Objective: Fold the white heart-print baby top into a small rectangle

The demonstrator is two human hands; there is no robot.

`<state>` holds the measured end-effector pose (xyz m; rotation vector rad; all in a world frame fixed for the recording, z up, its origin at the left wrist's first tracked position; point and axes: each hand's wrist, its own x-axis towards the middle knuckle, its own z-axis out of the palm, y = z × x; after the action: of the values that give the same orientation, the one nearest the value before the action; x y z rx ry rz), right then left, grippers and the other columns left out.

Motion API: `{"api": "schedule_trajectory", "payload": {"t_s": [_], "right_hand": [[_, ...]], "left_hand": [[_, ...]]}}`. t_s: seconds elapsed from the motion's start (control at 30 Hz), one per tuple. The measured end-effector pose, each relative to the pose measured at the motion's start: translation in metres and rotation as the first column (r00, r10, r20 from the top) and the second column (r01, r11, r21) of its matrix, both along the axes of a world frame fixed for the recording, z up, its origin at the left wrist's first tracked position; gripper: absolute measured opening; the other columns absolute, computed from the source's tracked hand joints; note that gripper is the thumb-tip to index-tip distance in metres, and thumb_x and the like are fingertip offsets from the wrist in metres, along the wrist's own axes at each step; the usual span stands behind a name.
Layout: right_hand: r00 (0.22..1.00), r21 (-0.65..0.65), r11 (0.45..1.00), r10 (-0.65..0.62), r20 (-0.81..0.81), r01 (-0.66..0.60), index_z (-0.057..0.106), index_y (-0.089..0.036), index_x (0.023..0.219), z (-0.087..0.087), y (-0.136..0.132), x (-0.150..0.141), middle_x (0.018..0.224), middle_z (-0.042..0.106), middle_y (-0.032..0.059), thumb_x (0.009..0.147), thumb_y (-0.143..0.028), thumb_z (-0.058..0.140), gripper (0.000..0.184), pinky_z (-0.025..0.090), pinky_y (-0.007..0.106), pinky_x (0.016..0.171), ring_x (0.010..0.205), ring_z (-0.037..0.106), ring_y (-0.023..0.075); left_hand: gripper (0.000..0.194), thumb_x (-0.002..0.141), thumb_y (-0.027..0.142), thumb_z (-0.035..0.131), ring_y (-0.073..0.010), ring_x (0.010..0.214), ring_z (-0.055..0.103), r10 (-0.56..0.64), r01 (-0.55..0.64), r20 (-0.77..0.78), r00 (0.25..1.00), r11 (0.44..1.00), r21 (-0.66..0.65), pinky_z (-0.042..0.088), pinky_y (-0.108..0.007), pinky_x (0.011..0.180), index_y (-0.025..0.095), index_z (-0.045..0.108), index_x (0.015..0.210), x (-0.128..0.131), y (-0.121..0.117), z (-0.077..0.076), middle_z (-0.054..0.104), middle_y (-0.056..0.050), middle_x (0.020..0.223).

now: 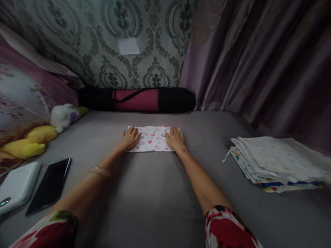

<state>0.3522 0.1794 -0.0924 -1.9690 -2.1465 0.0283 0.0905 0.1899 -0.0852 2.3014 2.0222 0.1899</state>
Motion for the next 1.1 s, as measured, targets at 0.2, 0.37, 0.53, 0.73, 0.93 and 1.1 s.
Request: {"api": "schedule_trajectory", "payload": {"t_s": [0.2,0.37,0.53,0.73,0.93,1.1], "right_hand": [[0.999,0.017,0.999,0.034,-0.002,-0.034,0.038,-0.002,0.149,0.002,-0.003,-0.013,0.156,0.037,0.0194,0.102,-0.039,0.027,0.061,0.015,0.045,0.12,0.146,0.03,0.0294],[1.0,0.053,0.998,0.021,-0.013,-0.021,0.041,-0.002,0.148,0.004,-0.005,-0.019,0.155,0.039,0.0198,0.103,-0.037,0.027,0.059,0.016,0.046,0.12,0.145,0.031,0.0303],[0.999,0.008,1.0,0.027,-0.021,-0.027,0.04,-0.005,0.149,0.003,-0.007,-0.024,0.158,0.035,0.0191,0.102,-0.035,0.029,0.057,0.017,0.047,0.119,0.146,0.03,0.0291],[0.999,0.052,0.998,0.023,-0.046,-0.021,0.04,-0.008,0.149,0.005,-0.01,-0.033,0.158,0.034,0.0173,0.102,-0.034,0.03,0.055,0.015,0.048,0.12,0.148,0.027,0.0279],[0.998,0.033,0.999,0.044,-0.05,-0.042,0.042,-0.006,0.148,0.006,-0.01,-0.041,0.159,0.032,0.0168,0.103,-0.033,0.03,0.054,0.015,0.049,0.12,0.148,0.027,0.0286],[0.994,-0.018,0.995,0.101,-0.049,-0.102,0.041,-0.006,0.149,0.007,-0.012,-0.049,0.158,0.035,0.0164,0.103,-0.032,0.03,0.054,0.014,0.049,0.121,0.147,0.029,0.0281]], "left_hand": [[0.061,0.103,0.048,0.02,-0.0286,0.15,0.025,-0.033,0.033,-0.015,0.999,0.999,0.02,0.022,-0.049,0.119,0.013,0.035,0.151,0.012,-0.001,-0.005,0.033,-0.016,0.16],[0.063,0.103,0.047,0.021,-0.0307,0.15,0.023,-0.022,0.024,-0.024,0.999,0.997,0.069,0.016,-0.052,0.121,0.01,0.036,0.151,0.019,-0.002,-0.005,0.032,-0.018,0.16],[0.056,0.103,0.044,0.022,-0.0299,0.147,0.031,-0.073,0.077,-0.059,0.996,0.995,0.07,0.021,-0.054,0.119,0.016,0.042,0.147,0.028,-0.007,-0.006,0.038,-0.016,0.157],[0.058,0.103,0.043,0.025,-0.0288,0.149,0.026,-0.112,0.121,-0.066,0.992,0.98,0.158,0.016,-0.05,0.122,0.012,0.039,0.15,0.043,-0.014,-0.005,0.033,-0.016,0.159],[0.056,0.103,0.043,0.026,-0.0307,0.149,0.028,-0.153,0.16,-0.074,0.986,0.981,0.109,0.02,-0.052,0.12,0.014,0.043,0.148,0.056,-0.017,-0.006,0.036,-0.016,0.158],[0.055,0.103,0.041,0.026,-0.0292,0.148,0.029,-0.19,0.193,-0.055,0.98,0.98,0.053,0.02,-0.054,0.12,0.016,0.04,0.15,0.061,-0.018,-0.007,0.035,-0.015,0.159]]}}
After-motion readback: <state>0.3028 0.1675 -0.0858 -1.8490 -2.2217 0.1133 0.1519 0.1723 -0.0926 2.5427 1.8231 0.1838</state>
